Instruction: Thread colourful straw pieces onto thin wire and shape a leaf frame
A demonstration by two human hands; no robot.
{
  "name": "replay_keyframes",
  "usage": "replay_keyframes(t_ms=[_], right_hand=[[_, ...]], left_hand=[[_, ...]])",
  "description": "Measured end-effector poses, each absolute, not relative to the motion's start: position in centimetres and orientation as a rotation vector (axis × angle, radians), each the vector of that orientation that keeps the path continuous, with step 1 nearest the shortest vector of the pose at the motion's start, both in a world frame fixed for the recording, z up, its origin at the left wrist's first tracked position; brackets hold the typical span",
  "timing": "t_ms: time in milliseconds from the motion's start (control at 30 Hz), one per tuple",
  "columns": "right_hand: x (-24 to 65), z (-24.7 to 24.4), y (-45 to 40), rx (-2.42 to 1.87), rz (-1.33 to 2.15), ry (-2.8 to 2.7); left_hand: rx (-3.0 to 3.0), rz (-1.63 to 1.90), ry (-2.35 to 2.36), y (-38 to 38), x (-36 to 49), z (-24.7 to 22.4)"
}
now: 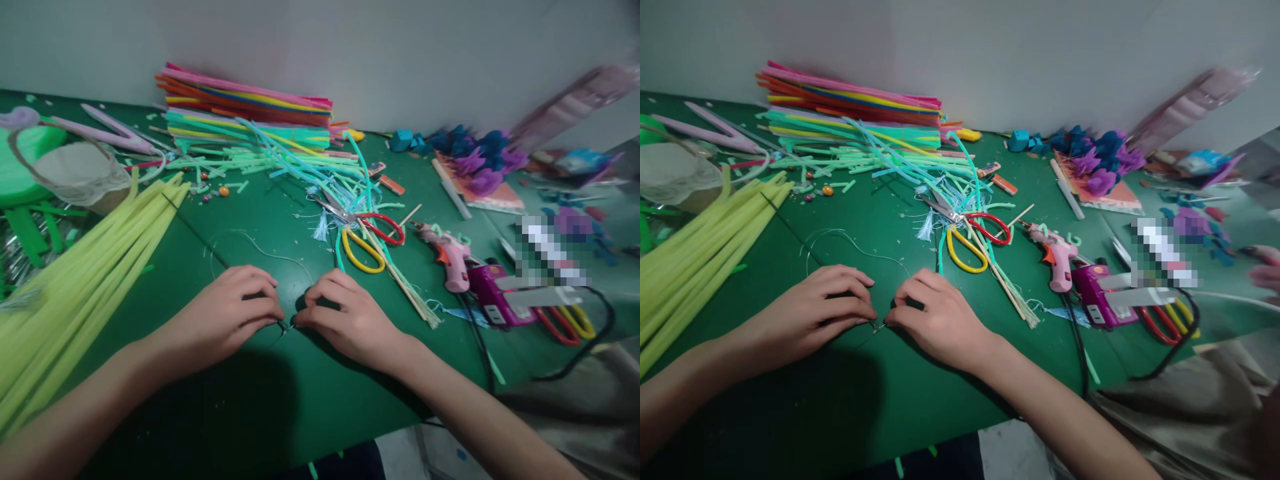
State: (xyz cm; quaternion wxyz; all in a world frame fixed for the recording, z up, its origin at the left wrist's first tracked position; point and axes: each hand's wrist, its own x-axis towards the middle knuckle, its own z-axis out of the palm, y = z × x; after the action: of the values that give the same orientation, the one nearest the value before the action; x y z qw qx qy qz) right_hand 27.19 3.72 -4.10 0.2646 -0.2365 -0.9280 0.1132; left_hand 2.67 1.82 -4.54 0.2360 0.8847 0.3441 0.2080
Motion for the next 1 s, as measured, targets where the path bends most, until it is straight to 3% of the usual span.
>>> replay_keyframes(t_ms=[1000], right_hand=[[27.04,-3.44,3.46,-0.607,0.211,-2.606]], left_hand=[[2.423,0.593,0.96,1.78,2.72,-4.56]])
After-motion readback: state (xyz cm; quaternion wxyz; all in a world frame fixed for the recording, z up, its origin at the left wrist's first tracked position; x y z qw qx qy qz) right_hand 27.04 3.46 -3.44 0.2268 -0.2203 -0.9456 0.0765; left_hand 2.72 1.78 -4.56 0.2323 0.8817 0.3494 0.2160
